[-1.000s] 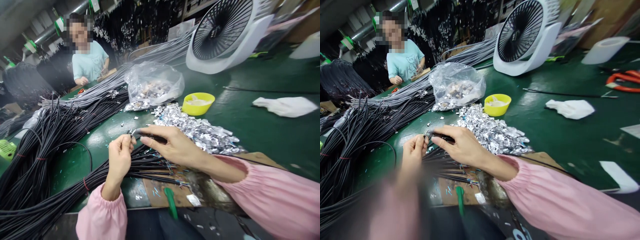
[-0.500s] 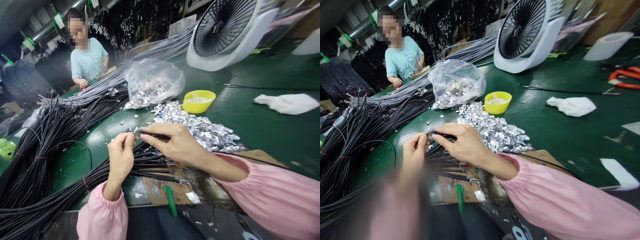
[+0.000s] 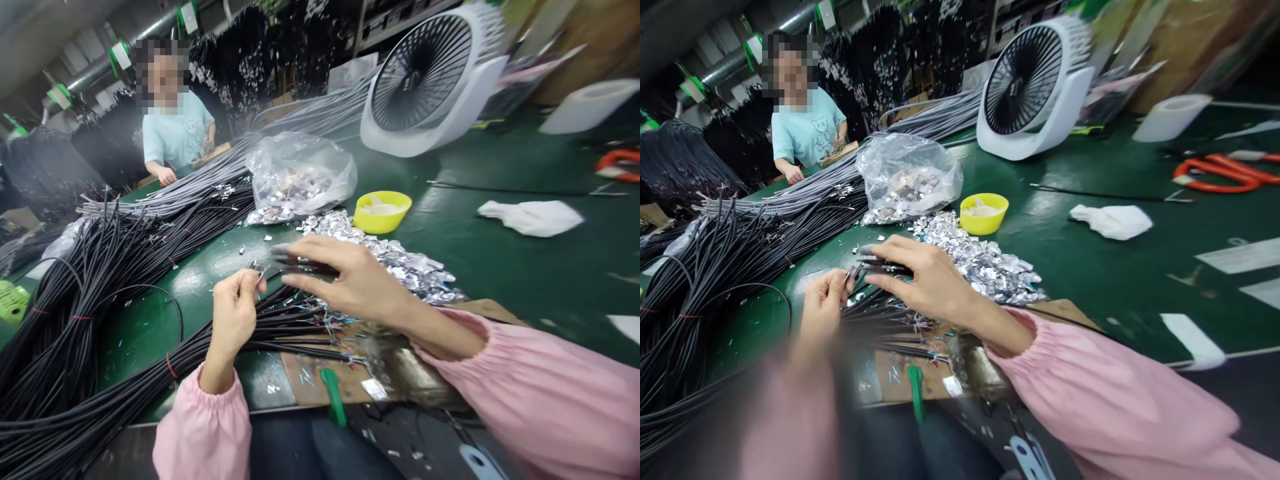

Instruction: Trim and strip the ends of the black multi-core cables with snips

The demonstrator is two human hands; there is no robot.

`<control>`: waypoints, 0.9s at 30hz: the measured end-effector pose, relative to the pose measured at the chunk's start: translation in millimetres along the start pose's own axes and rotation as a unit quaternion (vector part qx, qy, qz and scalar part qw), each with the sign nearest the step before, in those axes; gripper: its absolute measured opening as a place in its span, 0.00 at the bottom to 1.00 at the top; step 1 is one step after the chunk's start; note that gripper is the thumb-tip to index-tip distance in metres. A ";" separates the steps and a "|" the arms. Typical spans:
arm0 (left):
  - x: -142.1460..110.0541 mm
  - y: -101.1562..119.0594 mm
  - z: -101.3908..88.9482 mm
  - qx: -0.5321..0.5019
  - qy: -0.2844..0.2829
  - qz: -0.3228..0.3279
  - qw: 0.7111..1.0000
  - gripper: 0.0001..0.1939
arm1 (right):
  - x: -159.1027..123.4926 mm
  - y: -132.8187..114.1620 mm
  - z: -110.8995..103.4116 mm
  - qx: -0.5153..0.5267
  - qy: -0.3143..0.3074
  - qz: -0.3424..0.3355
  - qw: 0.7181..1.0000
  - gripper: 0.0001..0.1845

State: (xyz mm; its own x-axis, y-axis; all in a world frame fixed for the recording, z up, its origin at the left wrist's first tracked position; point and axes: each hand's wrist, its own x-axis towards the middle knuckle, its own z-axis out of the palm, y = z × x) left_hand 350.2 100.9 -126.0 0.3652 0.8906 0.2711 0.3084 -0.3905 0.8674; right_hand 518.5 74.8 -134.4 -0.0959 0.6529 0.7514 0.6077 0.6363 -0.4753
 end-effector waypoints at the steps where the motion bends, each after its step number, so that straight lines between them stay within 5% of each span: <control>1: 0.0 -0.3 -0.6 0.001 -0.013 0.001 1.000 0.20 | 1.6 0.3 -0.4 0.017 0.001 -0.008 1.000 0.13; 5: -0.5 -1.4 0.3 0.043 -0.036 0.019 0.998 0.21 | 4.5 1.8 -2.1 0.050 0.007 -0.024 0.998 0.07; 10: -3.3 -2.0 5.4 0.143 -0.009 0.073 0.987 0.18 | 7.2 -6.3 -15.5 -0.038 -0.113 -0.074 0.990 0.12; 15: -5.4 -4.5 7.1 0.243 -0.056 0.126 0.960 0.15 | 30.7 -25.8 -33.4 -0.209 -0.376 -0.002 0.902 0.12; 19: -3.7 -5.1 5.8 0.280 -0.137 0.155 0.938 0.14 | 56.2 -33.0 -32.2 -0.191 -0.524 0.011 0.830 0.07; 23: -1.4 -5.0 4.8 0.271 -0.184 0.156 0.932 0.13 | 69.2 -32.7 -23.2 -0.139 -0.590 -0.002 0.795 0.06; 27: 0.3 -5.0 3.1 0.225 -0.200 0.150 0.942 0.14 | 70.7 -25.1 -21.2 -0.090 -0.588 0.026 0.803 0.06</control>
State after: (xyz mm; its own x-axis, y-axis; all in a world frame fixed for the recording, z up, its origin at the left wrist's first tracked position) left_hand 351.5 102.4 -131.6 0.7694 0.6002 0.2184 0.4465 -0.7500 0.4880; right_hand 513.3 96.2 -59.7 -0.6809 0.6809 -0.2697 0.7290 0.5954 -0.3376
